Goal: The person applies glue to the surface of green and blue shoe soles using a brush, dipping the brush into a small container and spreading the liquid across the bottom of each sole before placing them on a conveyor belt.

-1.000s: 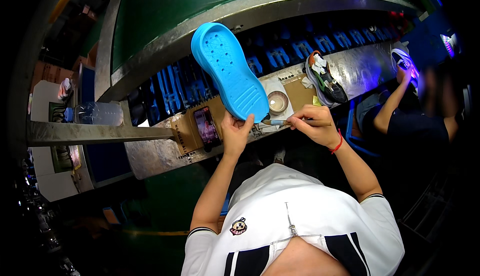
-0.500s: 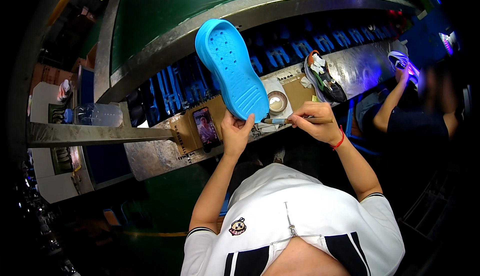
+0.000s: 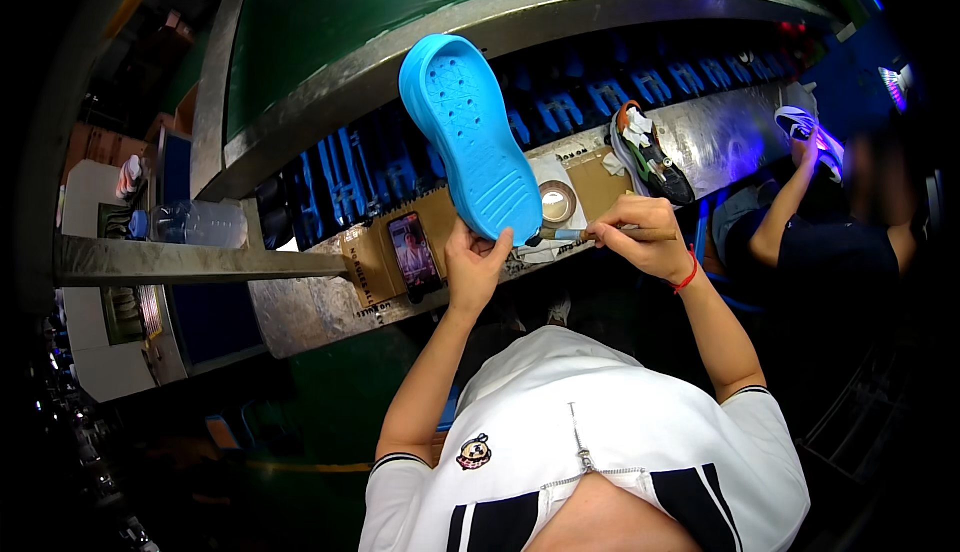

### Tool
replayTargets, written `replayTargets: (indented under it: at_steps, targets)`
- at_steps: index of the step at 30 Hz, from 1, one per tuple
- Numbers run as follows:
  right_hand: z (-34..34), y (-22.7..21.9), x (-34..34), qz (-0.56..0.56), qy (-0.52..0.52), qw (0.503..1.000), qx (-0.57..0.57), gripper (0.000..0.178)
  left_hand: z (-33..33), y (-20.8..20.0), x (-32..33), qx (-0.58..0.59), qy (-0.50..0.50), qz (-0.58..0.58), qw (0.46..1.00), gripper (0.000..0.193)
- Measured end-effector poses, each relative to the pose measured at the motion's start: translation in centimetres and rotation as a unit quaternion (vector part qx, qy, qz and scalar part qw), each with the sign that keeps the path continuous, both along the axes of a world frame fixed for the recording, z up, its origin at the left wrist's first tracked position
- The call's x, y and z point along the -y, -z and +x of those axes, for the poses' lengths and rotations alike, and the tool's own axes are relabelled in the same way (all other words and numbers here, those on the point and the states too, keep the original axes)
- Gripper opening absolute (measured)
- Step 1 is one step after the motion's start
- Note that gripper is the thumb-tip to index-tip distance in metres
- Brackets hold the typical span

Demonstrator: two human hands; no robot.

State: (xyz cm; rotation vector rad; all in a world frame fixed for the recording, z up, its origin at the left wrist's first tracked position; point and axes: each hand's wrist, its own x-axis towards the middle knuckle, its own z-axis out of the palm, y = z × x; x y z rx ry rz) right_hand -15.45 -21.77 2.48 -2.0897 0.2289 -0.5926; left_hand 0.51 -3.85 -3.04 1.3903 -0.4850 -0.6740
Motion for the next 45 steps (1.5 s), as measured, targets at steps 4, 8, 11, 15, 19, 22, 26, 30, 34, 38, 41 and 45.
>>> replayTargets:
  at_steps: [4, 8, 11, 15, 19, 22, 26, 30, 34, 38, 41, 45]
  targets:
    - [0.3, -0.3, -0.4, -0.007, -0.014, 1.000, -0.007, 0.003, -0.1, 0.1, 0.2, -0.010, -0.001, -0.007, 1.000, 0.037]
    - [0.3, -0.8, -0.6, -0.020, -0.047, 0.998, 0.025, 0.004, -0.1, -0.1, 0.3, -0.009, 0.002, -0.008, 1.000, 0.036]
    - [0.3, -0.1, -0.6, -0.027, -0.053, 0.998, 0.016, 0.003, -0.2, 0.2, 0.4, -0.022, 0.002, -0.009, 1.000, 0.035]
    - [0.0, 0.0, -0.2, -0.015, -0.028, 0.999, 0.017, 0.004, -0.2, 0.0, 0.4, -0.024, 0.004, -0.002, 1.000, 0.035]
    - [0.1, 0.0, 0.0, -0.021, -0.027, 0.999, 0.004, 0.003, -0.1, 0.0, 0.3, -0.015, 0.001, -0.008, 1.000, 0.034]
    - [-0.3, 0.1, 0.3, -0.018, -0.016, 1.000, 0.013, 0.003, -0.2, -0.2, 0.4, -0.012, 0.002, -0.006, 1.000, 0.034]
    - [-0.1, -0.1, 0.2, -0.033, -0.040, 0.999, -0.010, 0.004, -0.2, -0.2, 0.5, -0.008, 0.006, -0.002, 1.000, 0.034]
    - [-0.1, 0.0, 0.3, -0.005, -0.019, 1.000, 0.008, 0.004, -0.1, -0.6, 0.6, 0.006, 0.010, -0.009, 1.000, 0.033]
    - [-0.4, -0.6, 0.0, 0.031, -0.016, 0.999, -0.002, 0.007, 0.1, -1.0, 0.9, 0.001, 0.014, -0.012, 1.000, 0.034]
    - [-2.3, 0.2, 0.5, 0.176, 0.077, 0.981, 0.037, 0.014, 0.4, -2.0, 0.9, 0.031, 0.026, 0.007, 0.999, 0.041]
    - [-3.3, 1.2, 1.0, 0.224, 0.136, 0.963, 0.056, 0.018, 0.3, -2.8, 1.0, 0.030, 0.026, -0.011, 0.999, 0.046]
    - [-3.8, 2.1, 1.1, 0.235, 0.183, 0.953, 0.054, 0.018, 0.1, -3.7, 0.9, -0.002, 0.045, -0.026, 0.999, 0.050]
